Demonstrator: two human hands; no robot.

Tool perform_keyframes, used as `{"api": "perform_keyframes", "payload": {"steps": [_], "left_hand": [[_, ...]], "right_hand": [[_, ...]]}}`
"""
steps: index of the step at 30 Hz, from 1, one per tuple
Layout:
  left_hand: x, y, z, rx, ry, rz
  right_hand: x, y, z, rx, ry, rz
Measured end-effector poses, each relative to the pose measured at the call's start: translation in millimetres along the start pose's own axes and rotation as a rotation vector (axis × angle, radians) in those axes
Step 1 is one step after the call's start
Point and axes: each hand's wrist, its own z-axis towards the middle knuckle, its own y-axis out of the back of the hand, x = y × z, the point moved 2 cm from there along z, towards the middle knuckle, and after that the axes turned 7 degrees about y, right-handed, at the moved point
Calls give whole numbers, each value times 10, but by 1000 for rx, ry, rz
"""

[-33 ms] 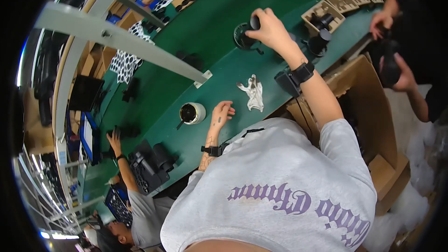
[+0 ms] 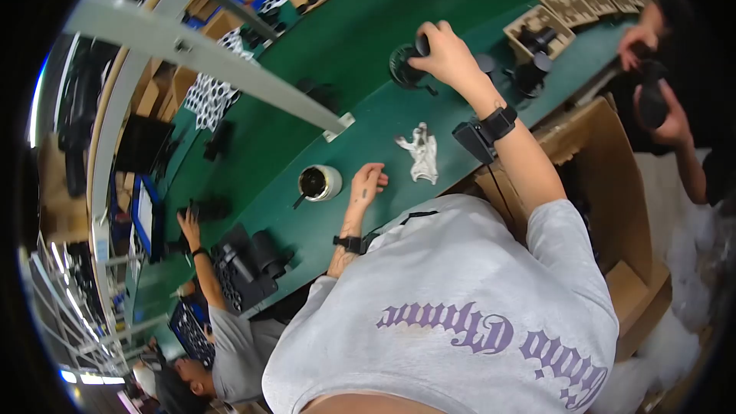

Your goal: The person picks up a microphone from a box, wipes its base with a cloth, and places it on the table, repeating this process for several more microphones.

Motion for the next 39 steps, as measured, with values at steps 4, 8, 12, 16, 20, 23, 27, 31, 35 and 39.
{"api": "perform_keyframes", "payload": {"steps": [4,8,12,16,20,23,27,31,35,39], "left_hand": [[160,54,224,-448,-473,382],[420,135,212,-582,-602,568],[440,140,186,-598,-553,656],[454,152,211,-610,-564,611],[316,98,201,-562,-607,584],[330,140,212,-579,-642,556],[377,300,166,-571,-727,523],[-336,392,-217,108,-111,-251],[-1710,366,-1168,-134,-628,-350],[-2301,201,-1655,-295,-857,19]], "right_hand": [[-349,-661,-153,101,-25,-128],[-356,-937,-217,210,-76,-226],[278,-977,-105,110,195,-567],[891,-1540,409,233,297,-135],[661,-2314,682,159,475,112],[625,-2196,470,186,268,62],[824,-1277,162,-176,168,199],[529,-356,-268,-398,-95,942],[515,173,-577,-343,-163,1210],[607,294,-922,-148,-71,1538]]}}
